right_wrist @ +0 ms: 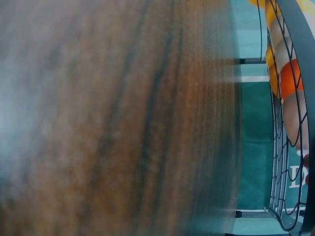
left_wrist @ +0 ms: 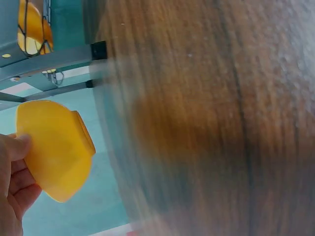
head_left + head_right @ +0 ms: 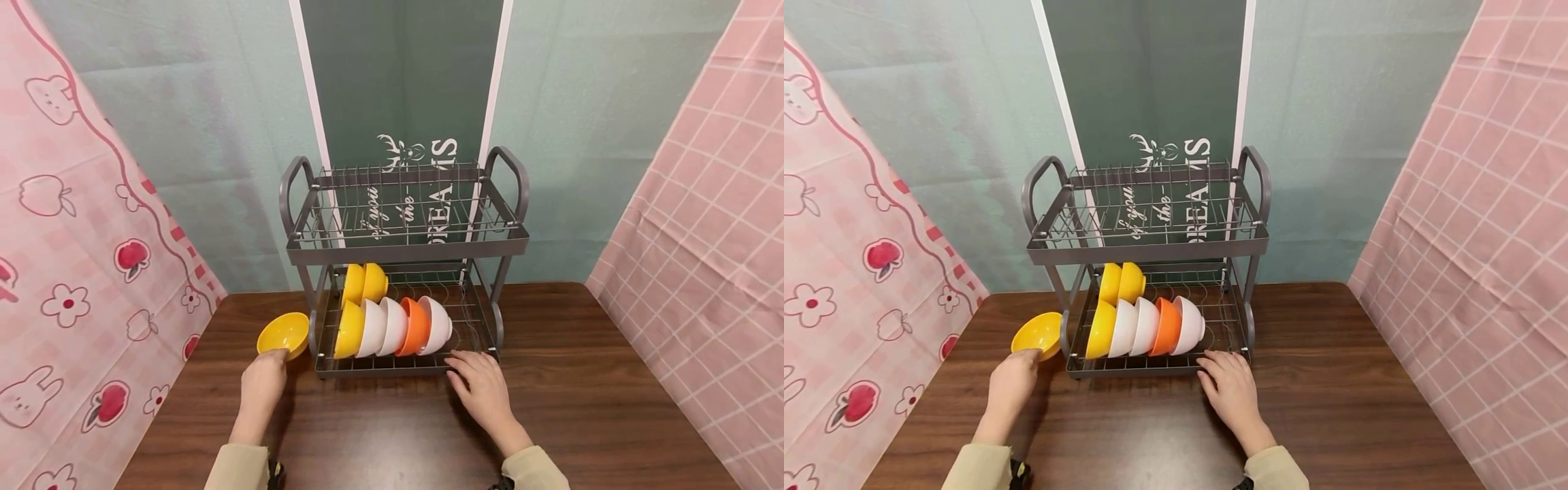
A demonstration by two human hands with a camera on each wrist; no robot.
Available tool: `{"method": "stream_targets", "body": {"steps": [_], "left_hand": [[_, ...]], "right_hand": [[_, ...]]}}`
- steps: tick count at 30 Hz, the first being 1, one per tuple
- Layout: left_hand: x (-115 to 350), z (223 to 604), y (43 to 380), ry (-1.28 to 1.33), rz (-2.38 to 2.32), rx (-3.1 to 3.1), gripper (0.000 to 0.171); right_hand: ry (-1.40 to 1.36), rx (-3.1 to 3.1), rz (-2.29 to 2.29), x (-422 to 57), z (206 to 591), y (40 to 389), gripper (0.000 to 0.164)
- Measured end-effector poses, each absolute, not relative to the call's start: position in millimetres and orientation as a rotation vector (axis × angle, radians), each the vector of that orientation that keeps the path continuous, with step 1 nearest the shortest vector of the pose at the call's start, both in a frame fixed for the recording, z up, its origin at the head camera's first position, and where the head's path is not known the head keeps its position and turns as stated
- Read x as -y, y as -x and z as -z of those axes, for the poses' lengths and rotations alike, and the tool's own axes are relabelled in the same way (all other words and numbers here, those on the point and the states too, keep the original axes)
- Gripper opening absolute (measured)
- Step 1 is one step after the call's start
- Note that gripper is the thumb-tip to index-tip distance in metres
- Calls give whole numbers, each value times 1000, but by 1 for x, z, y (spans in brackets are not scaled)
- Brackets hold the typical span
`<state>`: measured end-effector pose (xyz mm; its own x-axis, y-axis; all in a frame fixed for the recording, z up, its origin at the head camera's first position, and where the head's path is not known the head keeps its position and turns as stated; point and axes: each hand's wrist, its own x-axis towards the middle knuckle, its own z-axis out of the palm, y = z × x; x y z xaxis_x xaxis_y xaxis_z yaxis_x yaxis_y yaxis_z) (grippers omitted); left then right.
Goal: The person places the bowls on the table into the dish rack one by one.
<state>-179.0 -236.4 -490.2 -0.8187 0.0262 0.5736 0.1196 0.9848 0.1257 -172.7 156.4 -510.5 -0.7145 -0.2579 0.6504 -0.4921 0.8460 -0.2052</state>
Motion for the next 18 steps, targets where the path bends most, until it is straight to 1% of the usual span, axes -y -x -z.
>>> {"method": "stream_targets", "body": {"steps": [8,18], "left_hand": [[236,479,172,71,213,2397,8],[233,459,162,26,306,2241,9]], "right_hand": [[-543,2385,-478,-156,511,173,21],[-541,2393,-487,-156,511,172,20]]}}
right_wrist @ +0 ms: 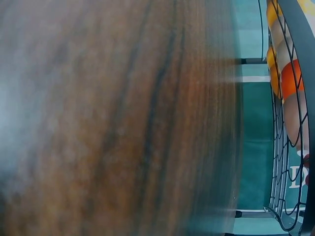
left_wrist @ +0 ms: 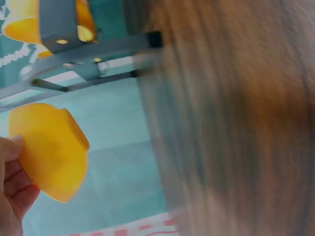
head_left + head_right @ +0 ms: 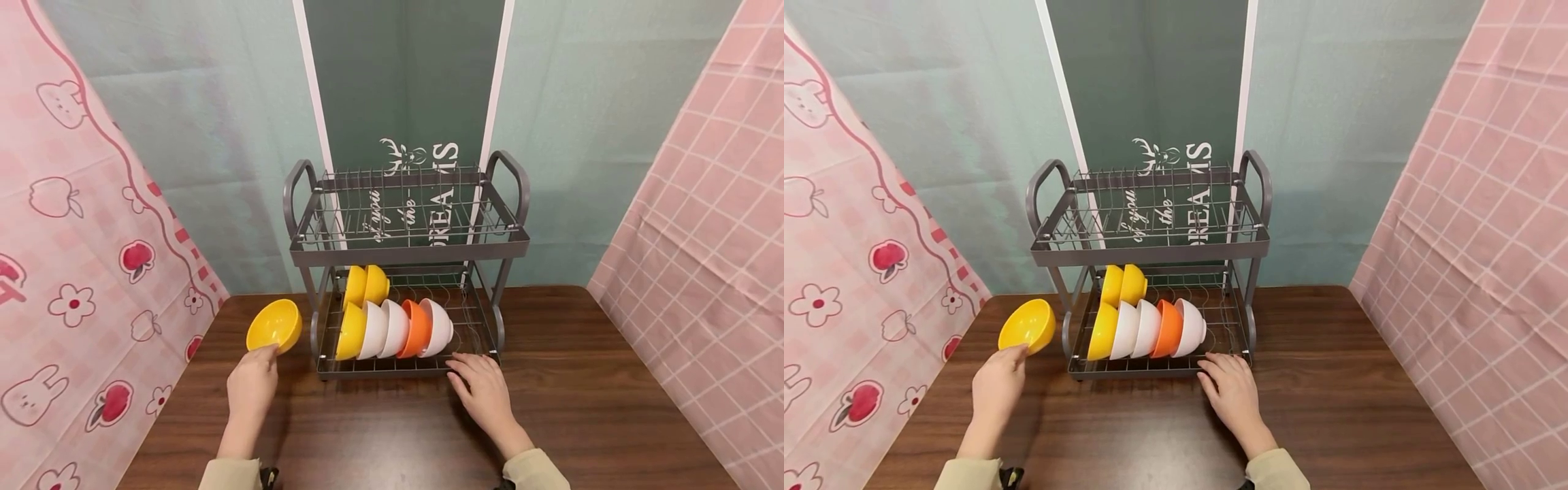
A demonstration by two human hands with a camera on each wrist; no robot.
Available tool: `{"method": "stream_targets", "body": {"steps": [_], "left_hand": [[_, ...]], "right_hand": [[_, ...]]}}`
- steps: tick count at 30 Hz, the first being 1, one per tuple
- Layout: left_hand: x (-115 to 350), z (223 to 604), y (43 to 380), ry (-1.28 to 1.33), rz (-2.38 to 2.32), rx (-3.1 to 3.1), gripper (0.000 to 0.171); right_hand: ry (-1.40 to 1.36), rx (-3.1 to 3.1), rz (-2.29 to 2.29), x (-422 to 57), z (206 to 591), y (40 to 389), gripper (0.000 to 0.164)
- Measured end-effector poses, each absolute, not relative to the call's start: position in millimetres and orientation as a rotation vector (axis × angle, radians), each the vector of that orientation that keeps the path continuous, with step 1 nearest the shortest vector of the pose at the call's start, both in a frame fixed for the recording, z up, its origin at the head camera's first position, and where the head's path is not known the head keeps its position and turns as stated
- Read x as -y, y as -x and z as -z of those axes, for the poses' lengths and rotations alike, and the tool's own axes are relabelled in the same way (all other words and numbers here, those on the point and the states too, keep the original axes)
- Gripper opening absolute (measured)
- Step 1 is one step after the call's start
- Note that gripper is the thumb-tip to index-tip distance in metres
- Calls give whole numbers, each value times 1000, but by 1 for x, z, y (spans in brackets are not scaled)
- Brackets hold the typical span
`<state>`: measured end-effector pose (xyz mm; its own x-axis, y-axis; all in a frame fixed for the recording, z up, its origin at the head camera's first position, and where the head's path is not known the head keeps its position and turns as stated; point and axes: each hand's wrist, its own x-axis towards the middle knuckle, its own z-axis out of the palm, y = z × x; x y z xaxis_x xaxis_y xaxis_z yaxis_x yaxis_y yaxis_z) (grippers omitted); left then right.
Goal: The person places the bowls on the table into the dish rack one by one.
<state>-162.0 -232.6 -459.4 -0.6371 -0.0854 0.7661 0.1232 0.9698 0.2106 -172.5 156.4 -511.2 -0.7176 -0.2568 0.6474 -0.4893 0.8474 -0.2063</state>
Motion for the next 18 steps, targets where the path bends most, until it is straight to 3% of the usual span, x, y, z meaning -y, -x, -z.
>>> {"method": "stream_targets", "body": {"steps": [18], "left_hand": [[195,417,136,122,389,2127,9]], "right_hand": [[-550,2385,-488,-157,511,172,22]]}}
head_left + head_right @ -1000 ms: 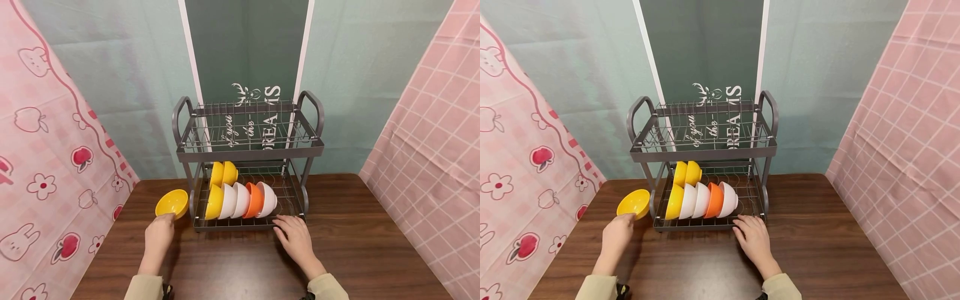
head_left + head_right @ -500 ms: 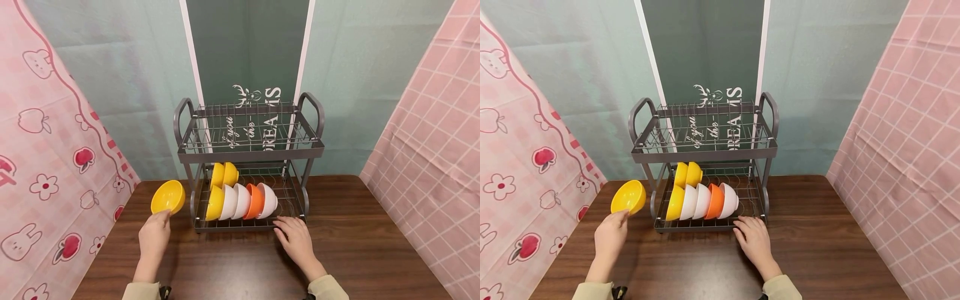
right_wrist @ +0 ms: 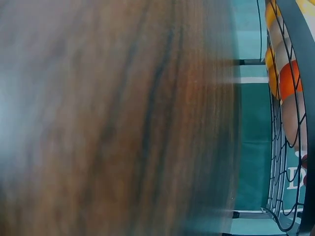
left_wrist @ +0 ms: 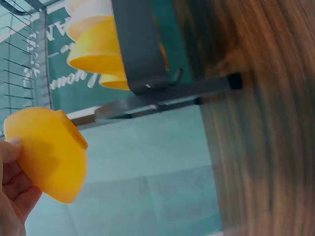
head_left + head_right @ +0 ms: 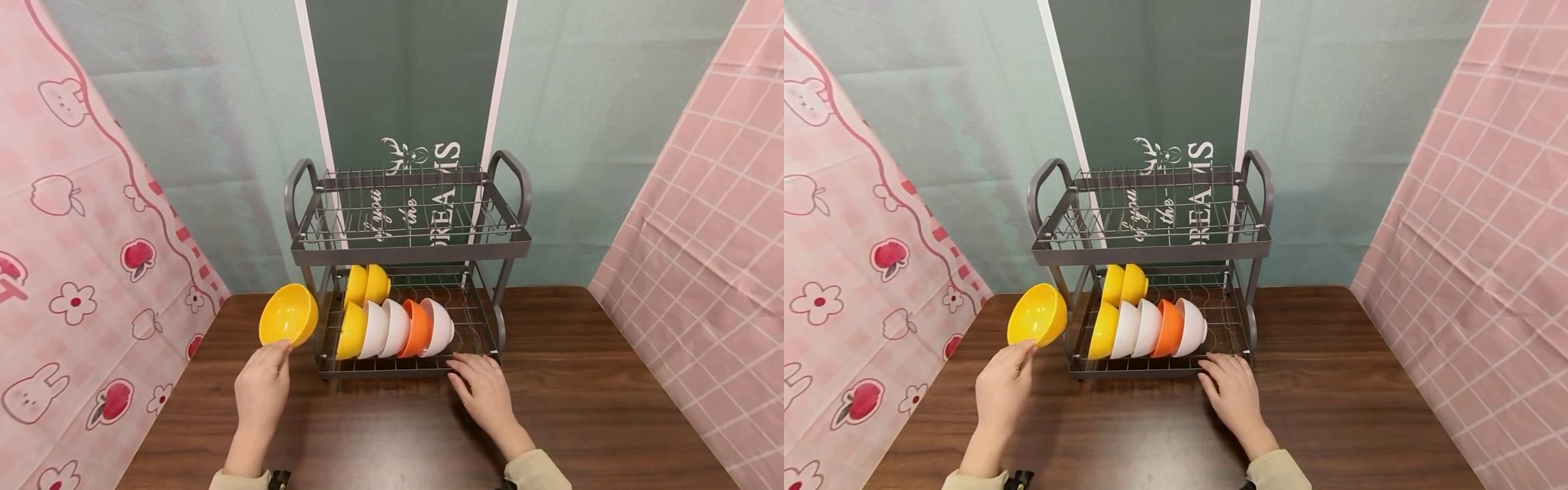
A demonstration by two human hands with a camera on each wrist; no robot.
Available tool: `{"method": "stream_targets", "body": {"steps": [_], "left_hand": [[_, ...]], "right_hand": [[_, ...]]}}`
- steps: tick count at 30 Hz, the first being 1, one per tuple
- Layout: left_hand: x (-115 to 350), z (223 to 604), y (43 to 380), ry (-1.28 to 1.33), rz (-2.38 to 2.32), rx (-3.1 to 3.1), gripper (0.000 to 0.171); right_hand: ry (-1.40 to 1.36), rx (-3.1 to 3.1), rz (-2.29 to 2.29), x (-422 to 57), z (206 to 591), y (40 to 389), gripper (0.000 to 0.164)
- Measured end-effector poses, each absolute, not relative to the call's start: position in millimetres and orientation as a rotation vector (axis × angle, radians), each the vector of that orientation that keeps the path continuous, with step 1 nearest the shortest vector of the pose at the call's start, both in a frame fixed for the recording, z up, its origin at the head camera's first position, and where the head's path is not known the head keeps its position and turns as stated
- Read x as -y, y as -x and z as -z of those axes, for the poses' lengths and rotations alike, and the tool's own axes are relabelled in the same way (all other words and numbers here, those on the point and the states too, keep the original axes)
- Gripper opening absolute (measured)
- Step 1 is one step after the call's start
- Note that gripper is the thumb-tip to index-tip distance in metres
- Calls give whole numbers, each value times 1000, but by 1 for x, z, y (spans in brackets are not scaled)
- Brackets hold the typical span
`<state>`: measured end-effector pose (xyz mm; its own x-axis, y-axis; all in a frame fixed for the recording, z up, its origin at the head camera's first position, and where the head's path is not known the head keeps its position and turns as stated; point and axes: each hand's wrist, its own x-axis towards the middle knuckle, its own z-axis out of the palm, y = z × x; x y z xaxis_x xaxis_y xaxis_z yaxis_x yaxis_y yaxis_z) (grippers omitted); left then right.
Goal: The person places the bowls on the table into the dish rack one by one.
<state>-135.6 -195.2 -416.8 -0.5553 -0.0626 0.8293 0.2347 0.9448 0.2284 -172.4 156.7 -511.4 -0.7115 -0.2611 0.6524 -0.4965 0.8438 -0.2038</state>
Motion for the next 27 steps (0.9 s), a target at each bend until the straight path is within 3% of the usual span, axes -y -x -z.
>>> {"method": "stream_targets", "body": {"steps": [12,27], "left_hand": [[167,409,133,292,473,1962,9],[100,416,130,541,617,1864,17]], "right_hand": [[-512,2349,-800,-150,493,166,27],[-683,2152,-1613,-104,415,156,49]]}}
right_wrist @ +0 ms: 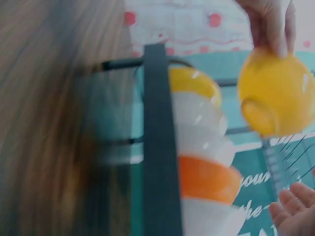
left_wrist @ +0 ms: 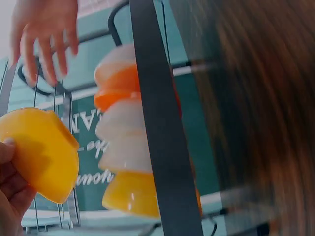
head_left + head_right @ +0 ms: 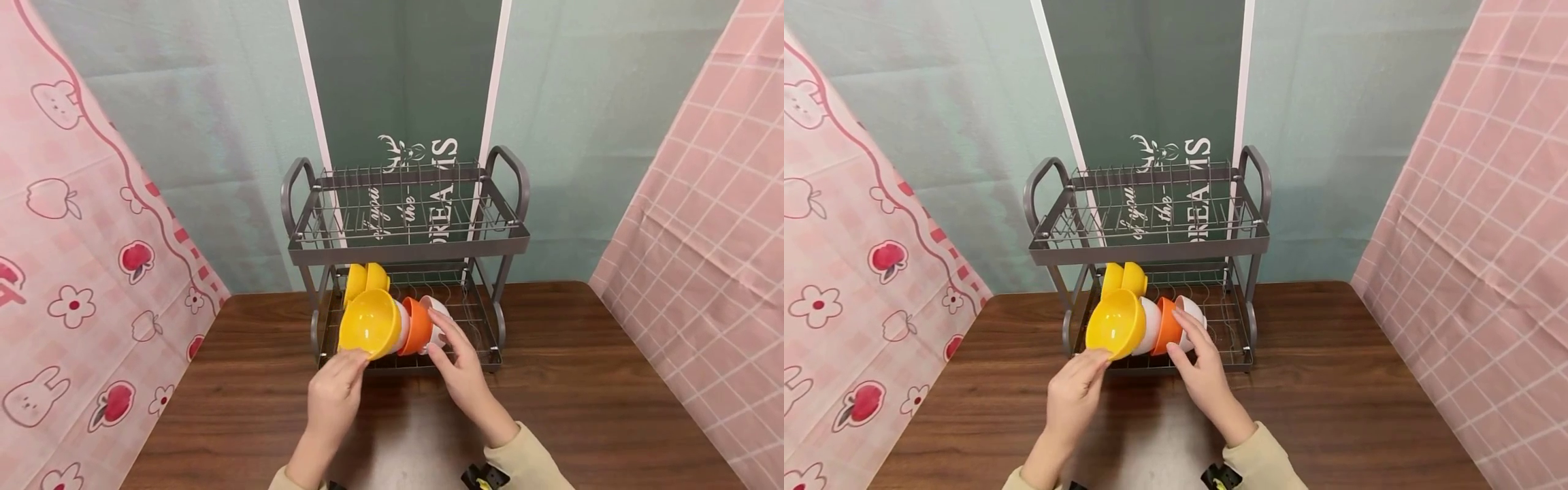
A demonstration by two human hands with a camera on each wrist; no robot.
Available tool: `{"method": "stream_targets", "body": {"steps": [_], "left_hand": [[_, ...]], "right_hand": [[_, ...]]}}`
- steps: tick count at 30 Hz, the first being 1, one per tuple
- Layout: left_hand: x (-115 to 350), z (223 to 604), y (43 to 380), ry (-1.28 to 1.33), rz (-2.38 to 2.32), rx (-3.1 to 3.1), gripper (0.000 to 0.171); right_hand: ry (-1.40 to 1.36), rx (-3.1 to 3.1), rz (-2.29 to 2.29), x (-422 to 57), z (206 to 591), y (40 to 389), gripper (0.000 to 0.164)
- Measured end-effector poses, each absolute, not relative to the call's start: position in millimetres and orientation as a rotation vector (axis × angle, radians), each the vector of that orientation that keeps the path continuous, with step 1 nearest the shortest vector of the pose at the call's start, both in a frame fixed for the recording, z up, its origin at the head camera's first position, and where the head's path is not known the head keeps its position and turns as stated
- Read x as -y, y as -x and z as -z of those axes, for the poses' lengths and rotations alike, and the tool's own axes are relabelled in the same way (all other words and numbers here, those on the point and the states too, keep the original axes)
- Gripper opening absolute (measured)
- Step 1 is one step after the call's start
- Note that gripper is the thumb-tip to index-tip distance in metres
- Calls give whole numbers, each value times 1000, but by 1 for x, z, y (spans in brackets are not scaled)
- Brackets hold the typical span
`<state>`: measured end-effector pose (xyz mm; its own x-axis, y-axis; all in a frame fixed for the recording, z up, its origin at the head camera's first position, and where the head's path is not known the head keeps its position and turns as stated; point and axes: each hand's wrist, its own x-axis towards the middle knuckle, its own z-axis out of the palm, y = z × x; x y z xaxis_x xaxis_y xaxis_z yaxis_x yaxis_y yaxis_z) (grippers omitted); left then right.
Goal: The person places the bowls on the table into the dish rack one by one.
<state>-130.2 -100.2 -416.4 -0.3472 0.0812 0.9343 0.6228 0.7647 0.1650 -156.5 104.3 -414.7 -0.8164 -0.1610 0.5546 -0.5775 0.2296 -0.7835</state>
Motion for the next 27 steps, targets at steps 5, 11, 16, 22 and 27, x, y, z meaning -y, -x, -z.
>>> {"method": "stream_targets", "body": {"steps": [5,11,16,22,27], "left_hand": [[82,419,129,612,642,1818,15],[66,421,127,671,655,1839,10],[60,426,126,688,646,1852,12],[54,431,127,739,623,1862,13],[53,433,128,771,618,1872,15]], "right_hand": [[-747,2118,-1788,-96,404,153,55],[-724,2105,-1963,-95,406,148,58],[-622,2114,-2013,-97,405,145,57],[-604,2124,-1964,-103,406,144,58],[-623,2125,-1963,-108,408,145,59]]}}
